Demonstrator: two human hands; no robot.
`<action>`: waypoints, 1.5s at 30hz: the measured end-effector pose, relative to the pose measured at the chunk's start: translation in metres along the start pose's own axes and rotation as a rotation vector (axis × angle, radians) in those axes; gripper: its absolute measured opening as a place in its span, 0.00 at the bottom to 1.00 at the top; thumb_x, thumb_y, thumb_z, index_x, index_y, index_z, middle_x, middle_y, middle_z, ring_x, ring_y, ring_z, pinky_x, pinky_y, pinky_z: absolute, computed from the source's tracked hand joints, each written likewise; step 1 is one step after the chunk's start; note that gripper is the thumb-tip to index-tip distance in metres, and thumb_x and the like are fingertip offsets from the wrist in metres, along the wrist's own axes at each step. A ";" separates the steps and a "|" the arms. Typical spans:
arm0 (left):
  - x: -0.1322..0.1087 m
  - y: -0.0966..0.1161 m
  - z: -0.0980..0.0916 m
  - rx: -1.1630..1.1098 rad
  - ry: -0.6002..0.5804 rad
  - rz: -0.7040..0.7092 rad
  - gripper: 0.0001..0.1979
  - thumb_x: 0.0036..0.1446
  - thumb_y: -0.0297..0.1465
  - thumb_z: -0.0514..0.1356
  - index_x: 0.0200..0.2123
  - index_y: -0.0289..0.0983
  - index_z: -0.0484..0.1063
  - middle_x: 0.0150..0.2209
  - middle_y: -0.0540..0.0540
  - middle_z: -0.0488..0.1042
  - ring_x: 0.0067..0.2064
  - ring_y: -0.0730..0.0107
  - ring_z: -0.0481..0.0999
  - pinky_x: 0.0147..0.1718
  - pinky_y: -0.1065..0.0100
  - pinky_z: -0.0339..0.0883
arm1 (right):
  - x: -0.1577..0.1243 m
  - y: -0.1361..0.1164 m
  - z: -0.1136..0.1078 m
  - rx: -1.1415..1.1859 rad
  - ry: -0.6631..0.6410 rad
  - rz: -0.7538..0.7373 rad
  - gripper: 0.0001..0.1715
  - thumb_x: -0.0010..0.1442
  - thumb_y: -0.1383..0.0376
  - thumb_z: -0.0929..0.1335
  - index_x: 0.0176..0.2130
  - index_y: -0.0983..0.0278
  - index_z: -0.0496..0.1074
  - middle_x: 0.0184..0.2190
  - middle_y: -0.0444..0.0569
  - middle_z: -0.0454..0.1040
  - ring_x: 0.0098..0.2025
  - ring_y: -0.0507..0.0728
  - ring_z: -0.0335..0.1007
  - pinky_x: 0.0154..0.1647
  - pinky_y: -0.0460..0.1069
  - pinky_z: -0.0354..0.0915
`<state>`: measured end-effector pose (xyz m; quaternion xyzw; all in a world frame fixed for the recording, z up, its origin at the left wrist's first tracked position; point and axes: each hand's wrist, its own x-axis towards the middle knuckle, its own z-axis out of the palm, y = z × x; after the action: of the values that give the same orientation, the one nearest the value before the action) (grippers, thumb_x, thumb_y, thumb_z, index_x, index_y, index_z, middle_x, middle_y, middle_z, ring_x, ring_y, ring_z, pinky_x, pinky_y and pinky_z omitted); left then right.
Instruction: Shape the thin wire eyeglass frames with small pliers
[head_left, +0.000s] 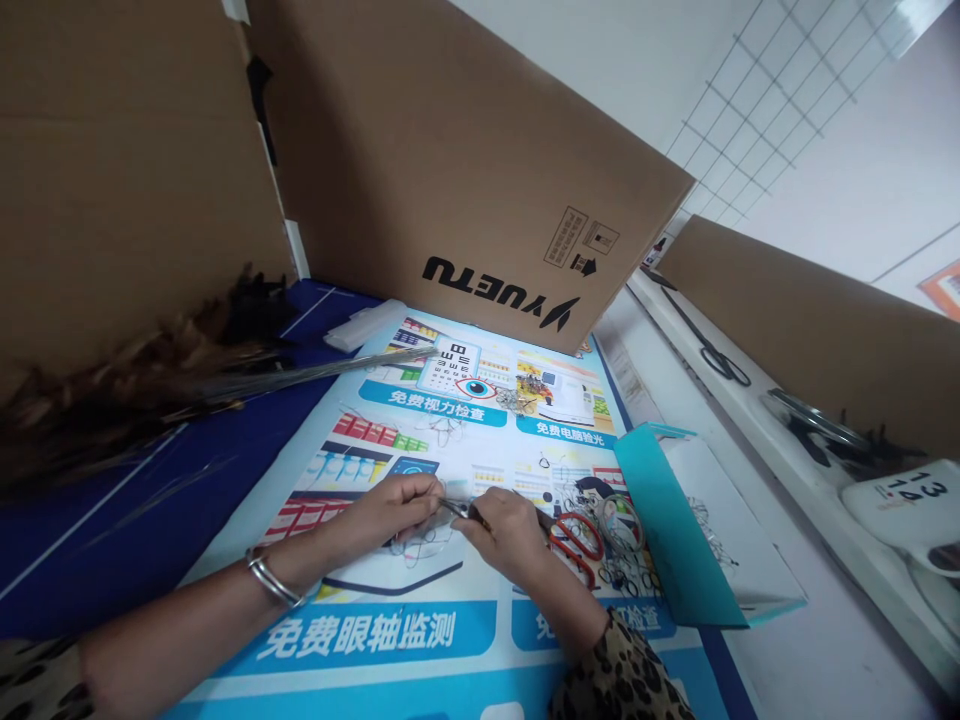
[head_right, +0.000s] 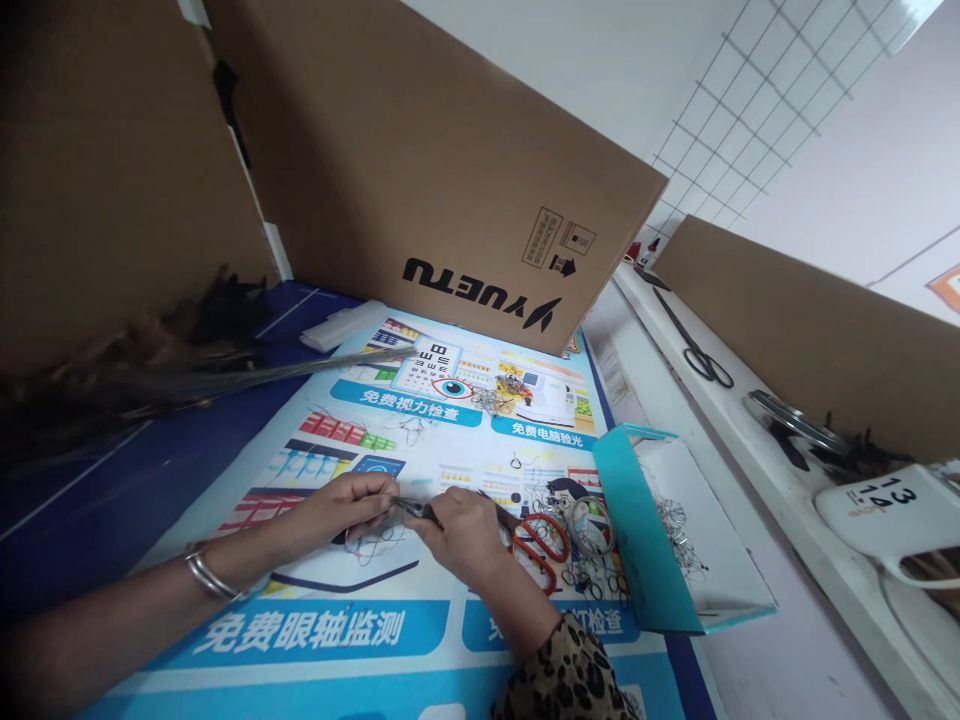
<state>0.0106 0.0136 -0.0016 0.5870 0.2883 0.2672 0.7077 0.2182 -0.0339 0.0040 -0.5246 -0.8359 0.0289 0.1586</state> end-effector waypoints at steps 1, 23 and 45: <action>0.000 0.000 0.000 0.007 0.011 0.005 0.14 0.58 0.40 0.54 0.26 0.37 0.63 0.17 0.56 0.61 0.18 0.77 0.57 0.20 0.74 0.51 | 0.000 0.000 0.000 0.010 0.001 0.018 0.19 0.61 0.52 0.63 0.29 0.63 0.68 0.28 0.48 0.71 0.33 0.54 0.67 0.32 0.46 0.58; -0.002 0.003 0.015 -0.140 0.489 0.081 0.12 0.57 0.38 0.56 0.27 0.37 0.66 0.19 0.56 0.62 0.19 0.78 0.59 0.17 0.76 0.53 | 0.006 -0.031 0.015 0.114 0.140 0.140 0.27 0.54 0.42 0.65 0.27 0.63 0.64 0.27 0.48 0.69 0.32 0.55 0.65 0.29 0.46 0.57; -0.001 -0.009 0.008 -0.111 0.281 0.007 0.15 0.60 0.41 0.54 0.26 0.37 0.64 0.16 0.56 0.61 0.17 0.78 0.55 0.17 0.75 0.48 | 0.007 -0.007 -0.001 0.426 0.108 0.247 0.21 0.53 0.50 0.70 0.26 0.63 0.65 0.26 0.42 0.64 0.30 0.52 0.61 0.30 0.45 0.55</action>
<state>0.0163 0.0064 -0.0092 0.5048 0.3674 0.3648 0.6908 0.2101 -0.0309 0.0080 -0.5783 -0.7308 0.1957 0.3052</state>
